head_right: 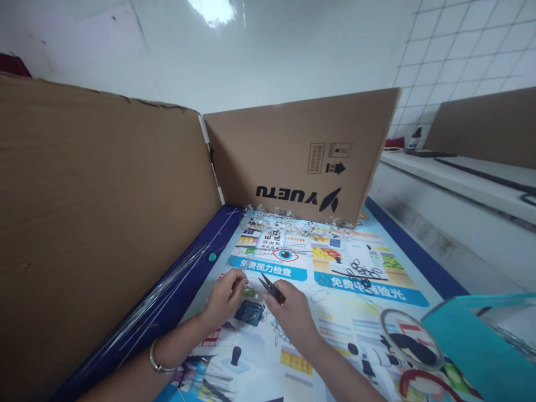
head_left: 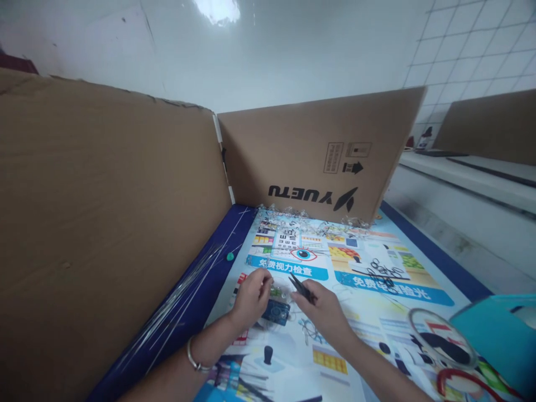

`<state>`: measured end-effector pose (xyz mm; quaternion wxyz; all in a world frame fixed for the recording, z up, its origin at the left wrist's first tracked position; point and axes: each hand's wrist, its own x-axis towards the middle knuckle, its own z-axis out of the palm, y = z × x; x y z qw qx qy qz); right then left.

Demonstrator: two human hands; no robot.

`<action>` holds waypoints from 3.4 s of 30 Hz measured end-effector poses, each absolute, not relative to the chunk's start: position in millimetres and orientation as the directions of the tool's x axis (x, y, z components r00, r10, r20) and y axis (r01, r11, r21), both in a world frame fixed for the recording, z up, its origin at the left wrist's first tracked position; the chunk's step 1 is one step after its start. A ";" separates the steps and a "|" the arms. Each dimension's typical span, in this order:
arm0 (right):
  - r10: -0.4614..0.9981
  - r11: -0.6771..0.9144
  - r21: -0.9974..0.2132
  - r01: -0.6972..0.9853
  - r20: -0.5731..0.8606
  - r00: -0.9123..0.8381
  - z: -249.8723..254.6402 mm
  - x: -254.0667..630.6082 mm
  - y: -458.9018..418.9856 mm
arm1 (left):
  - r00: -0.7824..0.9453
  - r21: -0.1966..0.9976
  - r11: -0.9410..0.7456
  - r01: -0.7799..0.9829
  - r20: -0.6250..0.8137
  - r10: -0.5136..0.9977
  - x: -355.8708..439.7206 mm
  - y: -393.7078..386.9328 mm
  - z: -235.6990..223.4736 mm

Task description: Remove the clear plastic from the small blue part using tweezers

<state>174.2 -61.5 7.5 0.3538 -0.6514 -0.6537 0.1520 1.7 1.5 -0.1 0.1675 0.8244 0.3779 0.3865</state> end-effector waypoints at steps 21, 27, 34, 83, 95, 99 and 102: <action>0.950 0.021 -0.872 0.490 0.170 0.260 -7.1 166.6 -60.0 | 0.381 0.758 -0.557 0.339 0.430 0.818 5.6 -8.7 5.0; 0.951 0.035 -0.888 0.459 0.171 0.258 -12.4 169.4 -57.0 | 0.386 0.800 -0.514 0.310 0.388 0.837 6.8 -8.3 3.0; 0.960 0.049 -0.905 0.422 0.159 0.230 -8.3 170.6 -56.7 | 0.467 0.723 -0.556 0.410 0.357 0.809 6.3 -6.8 11.7; 0.960 0.124 -0.934 0.334 0.199 0.198 -4.2 175.7 -57.4 | 0.568 0.802 -0.568 0.186 0.384 0.728 13.7 -19.7 10.1; 0.983 0.105 -0.941 0.323 0.146 0.107 -2.3 172.3 -58.8 | 0.419 0.874 -0.444 0.198 0.334 0.845 15.0 -21.6 5.7; 0.990 0.082 -0.934 0.347 0.115 0.077 1.3 170.5 -60.2 | 0.363 0.877 -0.447 0.173 0.365 0.857 14.9 -22.5 6.9; 0.993 0.073 -0.934 0.351 0.099 0.057 2.0 168.9 -60.6 | 0.357 0.886 -0.436 0.157 0.361 0.862 15.3 -23.8 6.9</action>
